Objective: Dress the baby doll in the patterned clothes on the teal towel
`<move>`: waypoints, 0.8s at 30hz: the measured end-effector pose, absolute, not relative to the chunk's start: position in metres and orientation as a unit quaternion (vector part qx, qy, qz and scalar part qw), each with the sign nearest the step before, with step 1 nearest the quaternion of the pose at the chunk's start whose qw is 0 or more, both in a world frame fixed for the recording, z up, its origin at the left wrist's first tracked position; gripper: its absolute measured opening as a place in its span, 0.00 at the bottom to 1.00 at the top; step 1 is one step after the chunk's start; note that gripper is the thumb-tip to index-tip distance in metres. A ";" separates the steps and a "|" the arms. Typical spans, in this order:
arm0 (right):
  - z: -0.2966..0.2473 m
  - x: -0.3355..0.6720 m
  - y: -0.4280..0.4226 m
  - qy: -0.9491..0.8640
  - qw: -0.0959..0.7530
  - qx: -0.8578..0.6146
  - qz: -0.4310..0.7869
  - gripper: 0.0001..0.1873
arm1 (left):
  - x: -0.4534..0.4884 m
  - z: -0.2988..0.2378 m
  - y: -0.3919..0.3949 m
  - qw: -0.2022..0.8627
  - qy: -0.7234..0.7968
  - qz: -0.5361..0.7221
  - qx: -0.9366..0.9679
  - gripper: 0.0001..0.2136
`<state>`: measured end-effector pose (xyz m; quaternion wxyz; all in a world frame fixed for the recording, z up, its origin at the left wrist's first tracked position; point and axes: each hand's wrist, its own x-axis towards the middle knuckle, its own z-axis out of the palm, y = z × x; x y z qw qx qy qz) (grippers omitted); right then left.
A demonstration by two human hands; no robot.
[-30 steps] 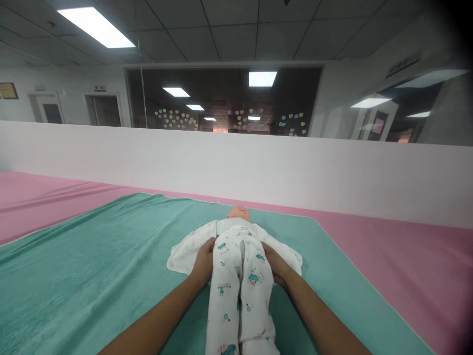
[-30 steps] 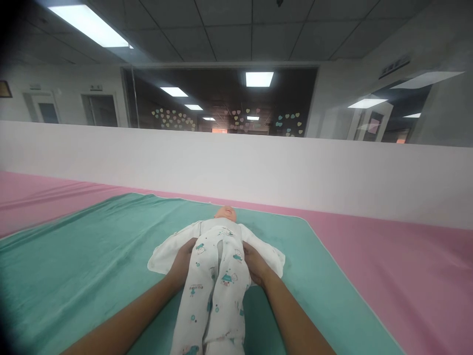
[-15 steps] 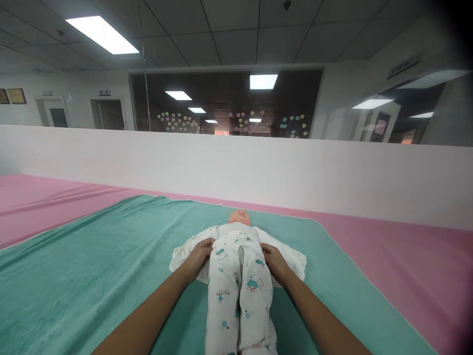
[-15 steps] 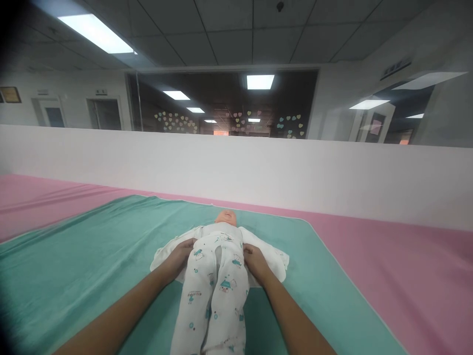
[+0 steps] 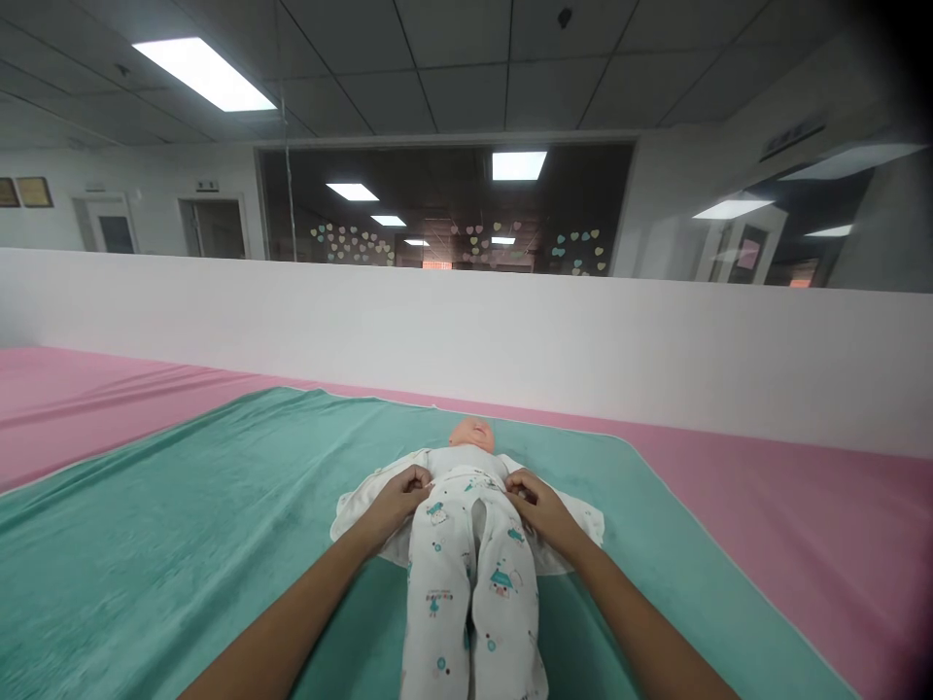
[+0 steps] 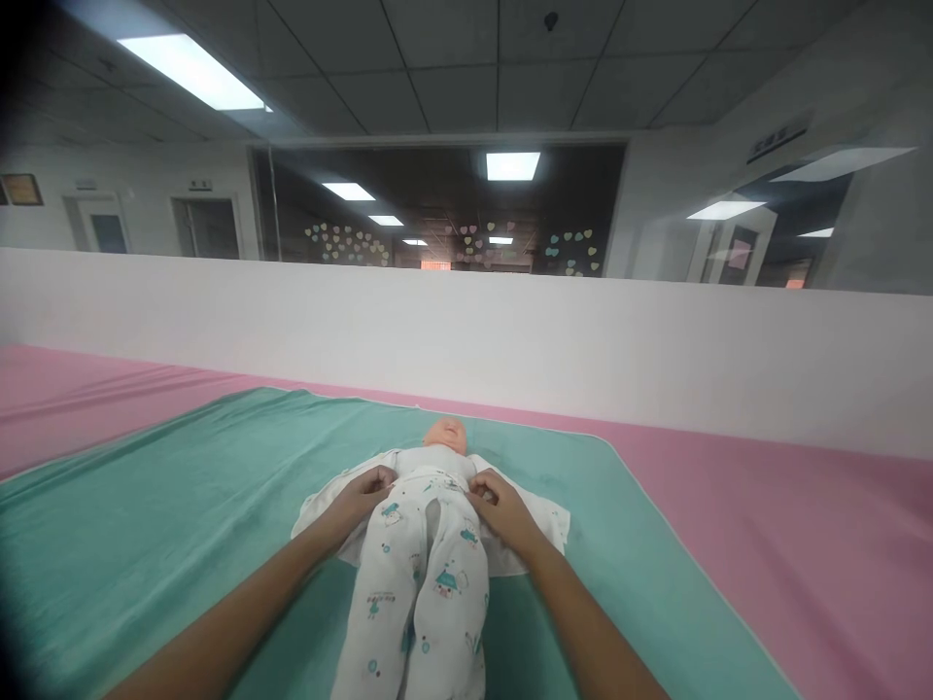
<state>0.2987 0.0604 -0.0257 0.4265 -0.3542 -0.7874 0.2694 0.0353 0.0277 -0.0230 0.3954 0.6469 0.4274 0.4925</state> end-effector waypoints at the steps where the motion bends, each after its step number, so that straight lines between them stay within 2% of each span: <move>1: -0.023 0.299 0.059 -0.793 0.421 -0.356 0.260 0.08 | 0.034 -0.020 0.027 0.353 0.423 0.486 0.679 0.08; 4: -0.019 0.295 0.055 -0.798 0.425 -0.370 0.210 0.10 | 0.034 -0.014 0.023 0.237 0.404 0.469 0.748 0.06; 7: -0.019 0.287 0.056 -0.796 0.435 -0.379 0.181 0.13 | 0.036 -0.011 0.023 0.183 0.432 0.448 0.761 0.07; 12: -0.029 0.275 0.072 -0.729 0.462 -0.440 0.247 0.16 | 0.036 -0.011 0.050 0.087 0.568 0.358 0.736 0.10; 18: -0.048 0.275 0.099 -0.689 0.476 -0.483 0.253 0.20 | 0.045 -0.021 0.078 0.031 0.617 0.324 0.717 0.10; 24: -0.052 0.275 0.099 -0.655 0.503 -0.523 0.210 0.20 | 0.047 -0.035 0.071 -0.038 0.646 0.294 0.704 0.15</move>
